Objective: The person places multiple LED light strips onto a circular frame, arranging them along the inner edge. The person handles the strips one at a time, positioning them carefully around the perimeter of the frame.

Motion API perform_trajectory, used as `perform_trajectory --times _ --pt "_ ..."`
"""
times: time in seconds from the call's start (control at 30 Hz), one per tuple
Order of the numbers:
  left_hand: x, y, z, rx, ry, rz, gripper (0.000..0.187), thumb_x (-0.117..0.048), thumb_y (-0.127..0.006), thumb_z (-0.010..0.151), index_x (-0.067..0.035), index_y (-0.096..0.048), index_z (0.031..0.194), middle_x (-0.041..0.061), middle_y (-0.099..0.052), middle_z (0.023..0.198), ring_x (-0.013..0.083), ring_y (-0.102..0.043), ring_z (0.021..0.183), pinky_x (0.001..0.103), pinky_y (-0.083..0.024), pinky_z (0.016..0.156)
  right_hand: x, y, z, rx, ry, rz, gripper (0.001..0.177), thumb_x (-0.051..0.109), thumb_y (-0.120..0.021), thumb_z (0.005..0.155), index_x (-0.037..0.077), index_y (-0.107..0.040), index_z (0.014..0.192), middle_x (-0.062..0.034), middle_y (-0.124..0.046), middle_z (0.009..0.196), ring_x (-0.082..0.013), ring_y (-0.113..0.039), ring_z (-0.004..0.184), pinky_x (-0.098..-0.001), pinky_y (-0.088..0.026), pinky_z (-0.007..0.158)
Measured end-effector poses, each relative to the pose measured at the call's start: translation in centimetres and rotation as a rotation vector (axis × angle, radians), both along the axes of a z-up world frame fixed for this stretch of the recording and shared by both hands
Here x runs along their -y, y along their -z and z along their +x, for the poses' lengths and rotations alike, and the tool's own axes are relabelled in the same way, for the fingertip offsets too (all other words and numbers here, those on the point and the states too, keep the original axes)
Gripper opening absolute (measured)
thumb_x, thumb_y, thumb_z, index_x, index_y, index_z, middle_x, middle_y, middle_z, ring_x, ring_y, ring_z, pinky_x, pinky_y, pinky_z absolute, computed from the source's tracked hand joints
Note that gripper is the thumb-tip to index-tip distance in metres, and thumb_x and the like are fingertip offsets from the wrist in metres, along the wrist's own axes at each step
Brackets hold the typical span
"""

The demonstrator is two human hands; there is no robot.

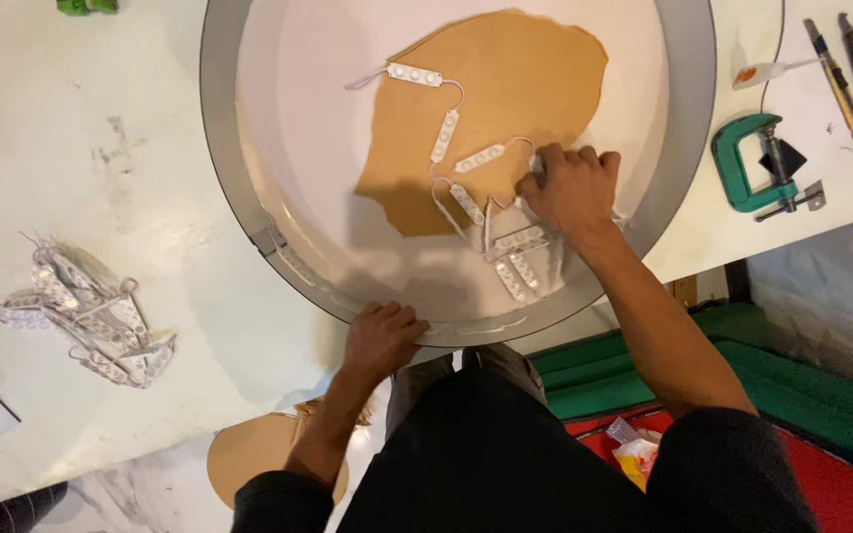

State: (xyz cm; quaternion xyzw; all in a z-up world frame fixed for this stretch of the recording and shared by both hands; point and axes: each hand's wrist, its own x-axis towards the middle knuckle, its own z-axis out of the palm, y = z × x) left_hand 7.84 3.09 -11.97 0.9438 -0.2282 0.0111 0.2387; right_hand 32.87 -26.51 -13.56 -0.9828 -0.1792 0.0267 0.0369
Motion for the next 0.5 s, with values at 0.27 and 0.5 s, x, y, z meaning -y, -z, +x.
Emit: perform_trajectory --times 0.27,0.5 --pt "-3.3 0.0 0.2 -0.079 0.036 0.198 0.041 -0.023 -0.093 0.063 -0.026 -0.074 0.098 -0.002 -0.065 0.086 0.0209 -0.066 0.090 0.046 -0.044 0.085 3.3 -1.9 -3.6 -0.093 0.106 -0.083 0.038 0.046 -0.065 0.086 0.011 -0.070 0.097 -0.0136 -0.075 0.086 -0.0337 -0.072 0.096 -0.0525 -0.047 0.087" --pt "3.5 -6.0 -4.8 -0.288 -1.103 -0.507 0.098 -0.014 -0.089 0.071 -0.012 -0.028 0.147 0.015 -0.028 0.154 0.0391 -0.030 0.149 0.066 -0.034 0.113 3.6 -3.1 -3.7 -0.116 0.117 0.043 0.048 0.050 -0.075 0.082 0.010 -0.070 0.109 -0.0163 -0.073 0.097 -0.0383 -0.068 0.105 -0.0579 -0.050 0.088"
